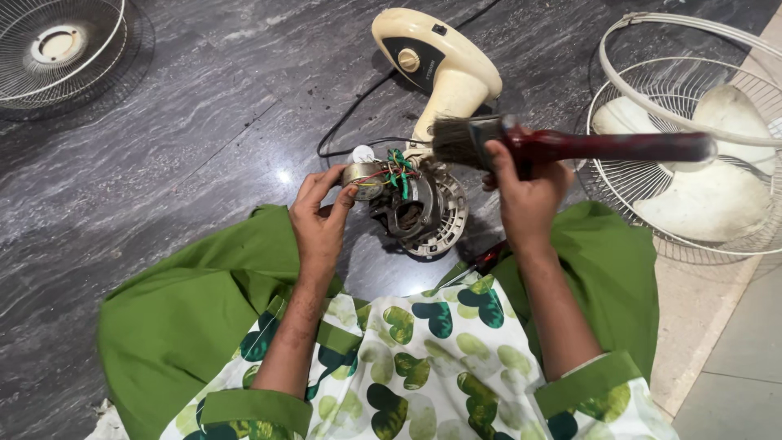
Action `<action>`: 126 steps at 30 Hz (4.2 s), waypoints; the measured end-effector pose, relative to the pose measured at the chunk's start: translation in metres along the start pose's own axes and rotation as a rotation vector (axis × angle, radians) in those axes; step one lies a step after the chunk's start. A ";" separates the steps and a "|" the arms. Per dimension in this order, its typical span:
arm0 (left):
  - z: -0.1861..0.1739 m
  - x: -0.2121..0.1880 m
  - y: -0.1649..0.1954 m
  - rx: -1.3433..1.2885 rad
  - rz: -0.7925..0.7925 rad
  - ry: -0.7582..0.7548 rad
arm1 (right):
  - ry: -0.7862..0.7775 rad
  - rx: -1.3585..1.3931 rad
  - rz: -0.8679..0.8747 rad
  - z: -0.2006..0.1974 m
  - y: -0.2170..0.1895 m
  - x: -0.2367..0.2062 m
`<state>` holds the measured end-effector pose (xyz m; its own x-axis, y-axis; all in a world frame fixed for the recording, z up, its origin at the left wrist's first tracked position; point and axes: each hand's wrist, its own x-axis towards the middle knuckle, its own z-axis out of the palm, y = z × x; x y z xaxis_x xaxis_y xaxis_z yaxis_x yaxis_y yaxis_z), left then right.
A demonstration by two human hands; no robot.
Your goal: The person sits on the floor and uses a brush to clean a disassembled ceiling fan. They brush the inner cage, the fan blades, the outer ring, and the motor housing, then use a screwdriver to adjust the motor.
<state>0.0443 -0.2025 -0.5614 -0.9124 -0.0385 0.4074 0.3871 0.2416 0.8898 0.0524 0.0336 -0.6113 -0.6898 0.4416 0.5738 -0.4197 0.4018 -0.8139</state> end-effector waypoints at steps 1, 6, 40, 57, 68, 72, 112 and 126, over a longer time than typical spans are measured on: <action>0.000 0.002 -0.001 0.031 -0.006 0.000 | 0.050 0.090 0.024 -0.001 -0.001 0.001; 0.002 0.006 0.002 0.064 -0.003 0.006 | -0.107 0.468 0.466 -0.007 0.001 0.005; 0.007 -0.004 0.007 -0.029 -0.003 -0.004 | -0.118 -0.239 -0.294 -0.045 -0.031 -0.060; 0.011 -0.001 0.005 0.020 -0.018 -0.007 | -0.036 -0.267 -0.137 -0.044 -0.020 -0.057; 0.014 -0.001 0.005 0.003 -0.015 -0.007 | -0.230 0.276 0.458 -0.049 0.007 -0.065; 0.015 -0.001 0.008 -0.009 0.032 0.003 | -0.256 -0.040 0.206 -0.048 0.003 -0.059; 0.069 -0.024 0.039 0.217 -0.396 -0.030 | 0.210 0.281 0.410 -0.056 -0.013 0.017; 0.048 -0.008 0.030 -0.348 -0.539 -0.014 | 0.204 0.376 0.321 -0.047 -0.002 0.051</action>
<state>0.0569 -0.1479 -0.5479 -0.9918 -0.0531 -0.1164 -0.1082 -0.1366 0.9847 0.0461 0.0928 -0.5759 -0.7055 0.6568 0.2661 -0.4146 -0.0780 -0.9067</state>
